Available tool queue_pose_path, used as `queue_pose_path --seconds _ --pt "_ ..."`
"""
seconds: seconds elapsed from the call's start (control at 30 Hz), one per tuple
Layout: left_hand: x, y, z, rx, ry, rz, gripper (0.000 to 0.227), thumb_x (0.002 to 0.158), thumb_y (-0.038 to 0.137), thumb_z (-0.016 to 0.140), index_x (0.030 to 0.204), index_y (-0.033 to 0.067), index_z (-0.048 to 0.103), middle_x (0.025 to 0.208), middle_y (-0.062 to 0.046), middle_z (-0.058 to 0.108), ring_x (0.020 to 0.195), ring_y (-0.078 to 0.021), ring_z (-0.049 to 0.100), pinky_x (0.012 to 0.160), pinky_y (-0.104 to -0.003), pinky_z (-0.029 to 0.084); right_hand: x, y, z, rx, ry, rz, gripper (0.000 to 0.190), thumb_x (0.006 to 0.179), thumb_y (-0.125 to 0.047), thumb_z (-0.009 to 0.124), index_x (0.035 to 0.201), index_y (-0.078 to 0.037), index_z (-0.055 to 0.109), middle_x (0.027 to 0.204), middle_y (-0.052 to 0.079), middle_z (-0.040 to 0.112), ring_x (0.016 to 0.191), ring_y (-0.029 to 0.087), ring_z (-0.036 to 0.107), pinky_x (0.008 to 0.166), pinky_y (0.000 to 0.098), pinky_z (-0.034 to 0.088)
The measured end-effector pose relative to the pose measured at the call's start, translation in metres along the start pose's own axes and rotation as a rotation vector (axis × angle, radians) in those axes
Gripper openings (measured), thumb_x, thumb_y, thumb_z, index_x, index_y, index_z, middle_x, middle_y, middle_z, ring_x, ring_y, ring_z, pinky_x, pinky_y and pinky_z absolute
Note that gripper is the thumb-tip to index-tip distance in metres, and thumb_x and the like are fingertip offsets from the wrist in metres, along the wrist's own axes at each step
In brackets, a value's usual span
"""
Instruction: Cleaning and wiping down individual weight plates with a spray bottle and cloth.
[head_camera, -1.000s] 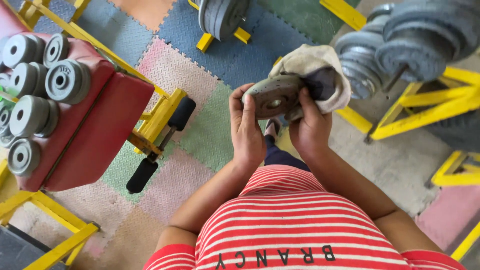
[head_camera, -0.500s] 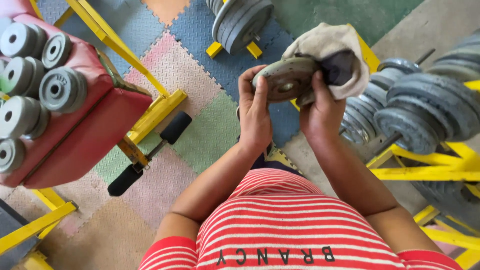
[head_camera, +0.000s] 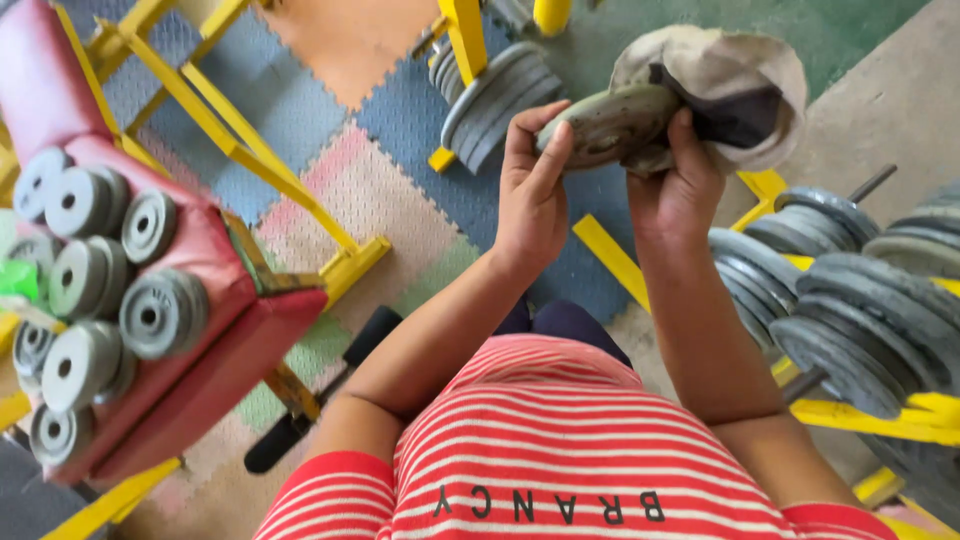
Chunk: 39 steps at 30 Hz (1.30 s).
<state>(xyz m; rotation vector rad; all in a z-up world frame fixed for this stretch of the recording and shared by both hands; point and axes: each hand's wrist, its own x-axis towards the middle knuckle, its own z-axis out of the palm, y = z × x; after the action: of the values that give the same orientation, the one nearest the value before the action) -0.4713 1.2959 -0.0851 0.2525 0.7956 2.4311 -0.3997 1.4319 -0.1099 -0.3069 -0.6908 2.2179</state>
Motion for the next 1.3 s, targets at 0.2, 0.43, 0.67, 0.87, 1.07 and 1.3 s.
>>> queue_pose_path --seconds 0.2,0.43,0.67,0.87,1.07,1.3 --pt "0.063 -0.012 -0.002 -0.095 0.056 -0.063 0.023 0.104 0.004 0.069 0.123 0.0093 0.058 0.121 -0.005 0.063 0.117 -0.0164 0.059 0.107 -0.035 0.045 0.071 0.006 -0.037 0.197 0.133 0.11 0.034 0.1 -0.014 0.076 0.13 -0.004 0.066 0.131 0.008 0.067 0.127 0.028 0.063 0.121 0.0487 0.048" --pt "0.098 -0.037 -0.017 -0.111 0.121 -0.098 0.026 0.098 0.0 0.075 0.118 0.0098 0.06 0.117 -0.005 0.064 0.114 -0.0176 0.06 0.106 -0.035 0.045 0.113 0.009 -0.046 0.198 0.245 0.223 0.031 0.091 -0.02 0.079 0.119 -0.009 0.07 0.121 0.006 0.07 0.119 0.027 0.064 0.113 0.0485 0.05" --pt "0.114 -0.037 -0.012 -0.132 0.196 -0.135 0.03 0.095 -0.002 0.076 0.114 0.0128 0.058 0.116 -0.003 0.064 0.113 -0.016 0.059 0.105 -0.033 0.045 0.146 0.019 -0.037 0.105 0.282 0.247 0.026 0.097 -0.018 0.077 0.119 -0.008 0.068 0.113 0.005 0.072 0.108 0.024 0.069 0.101 0.0425 0.055" --pt "0.114 -0.041 -0.017 -0.181 0.242 -0.119 0.03 0.094 -0.004 0.075 0.112 0.0127 0.058 0.115 -0.002 0.064 0.111 -0.0157 0.059 0.105 -0.033 0.045 0.152 0.019 -0.033 0.025 0.263 0.311 0.022 0.101 -0.014 0.075 0.121 -0.008 0.068 0.112 0.005 0.072 0.102 0.022 0.069 0.087 0.0385 0.054" --pt "0.119 -0.037 -0.021 -0.201 0.307 -0.11 0.032 0.091 -0.007 0.075 0.111 0.0132 0.059 0.117 -0.001 0.061 0.11 -0.015 0.059 0.104 -0.032 0.046 0.152 0.015 0.005 -0.087 0.233 0.364 0.032 0.098 -0.012 0.071 0.128 -0.005 0.064 0.118 0.006 0.071 0.108 0.022 0.07 0.094 0.0392 0.057" --pt "0.127 -0.037 -0.013 0.013 0.306 0.059 0.043 0.085 -0.007 0.082 0.113 0.0134 0.058 0.129 0.001 0.052 0.12 -0.0126 0.055 0.108 -0.03 0.044 0.16 0.039 -0.007 -0.219 -0.023 0.302 0.034 0.108 -0.015 0.062 0.14 -0.002 0.057 0.128 0.01 0.067 0.117 0.026 0.066 0.104 0.0427 0.053"
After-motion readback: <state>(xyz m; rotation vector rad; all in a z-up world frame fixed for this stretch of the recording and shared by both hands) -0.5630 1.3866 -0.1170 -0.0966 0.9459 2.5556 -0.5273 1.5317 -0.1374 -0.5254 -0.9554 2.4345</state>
